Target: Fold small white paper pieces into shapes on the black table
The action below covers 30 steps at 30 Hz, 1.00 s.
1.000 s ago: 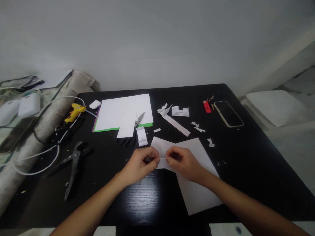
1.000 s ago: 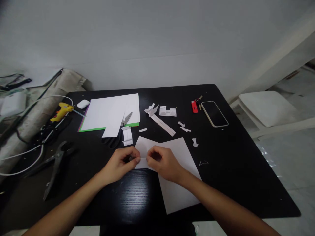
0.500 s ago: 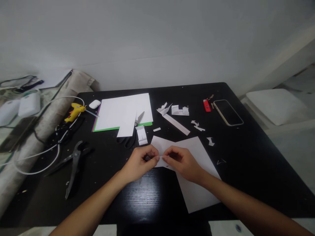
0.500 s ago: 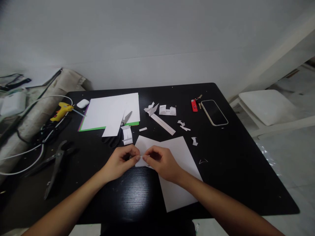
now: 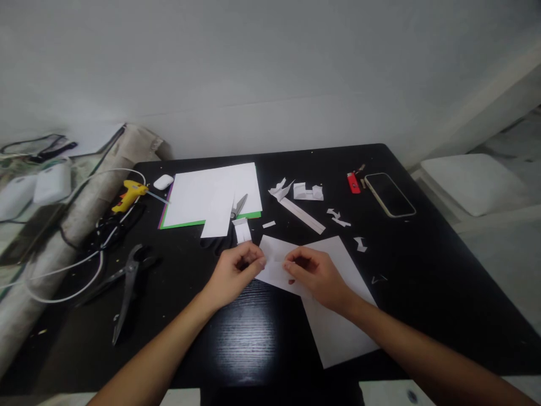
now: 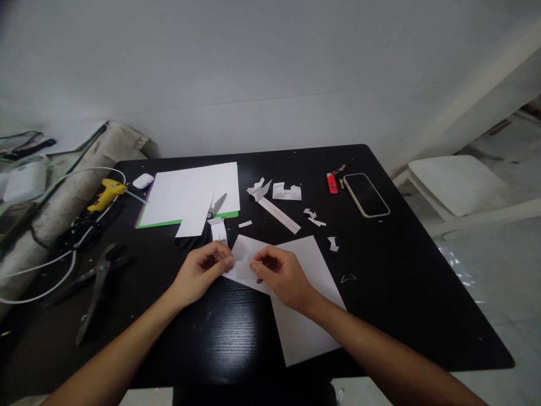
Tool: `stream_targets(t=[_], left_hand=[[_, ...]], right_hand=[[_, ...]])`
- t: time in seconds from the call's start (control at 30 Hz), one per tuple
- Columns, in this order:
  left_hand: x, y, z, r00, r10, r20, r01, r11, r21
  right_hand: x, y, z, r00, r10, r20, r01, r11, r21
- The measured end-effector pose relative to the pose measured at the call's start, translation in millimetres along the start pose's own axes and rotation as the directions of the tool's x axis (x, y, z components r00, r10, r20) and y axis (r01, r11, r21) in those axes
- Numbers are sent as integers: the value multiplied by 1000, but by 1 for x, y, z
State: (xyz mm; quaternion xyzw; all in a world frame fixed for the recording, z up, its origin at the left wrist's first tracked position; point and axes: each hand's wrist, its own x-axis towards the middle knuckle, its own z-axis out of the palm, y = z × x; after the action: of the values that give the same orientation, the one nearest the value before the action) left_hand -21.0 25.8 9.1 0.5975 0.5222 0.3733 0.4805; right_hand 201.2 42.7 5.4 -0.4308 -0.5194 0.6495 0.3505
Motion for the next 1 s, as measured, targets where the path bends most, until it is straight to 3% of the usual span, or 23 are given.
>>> stream_targets(t=[0.47,0.77,1.0], left_hand=[[-9,3,13,975,95,202,-116,988,98],[-4,1,-1,994,89,69,-95,991,91],[-3,-2,0,995,88,44,-92,991,100]], right_hand=[[-6,0,4,989,-28,143,46,991,-124],[0,-3,-3,992,73,104,-73,997,-4],[2,-1,-1,999,24,35,-25,999,20]])
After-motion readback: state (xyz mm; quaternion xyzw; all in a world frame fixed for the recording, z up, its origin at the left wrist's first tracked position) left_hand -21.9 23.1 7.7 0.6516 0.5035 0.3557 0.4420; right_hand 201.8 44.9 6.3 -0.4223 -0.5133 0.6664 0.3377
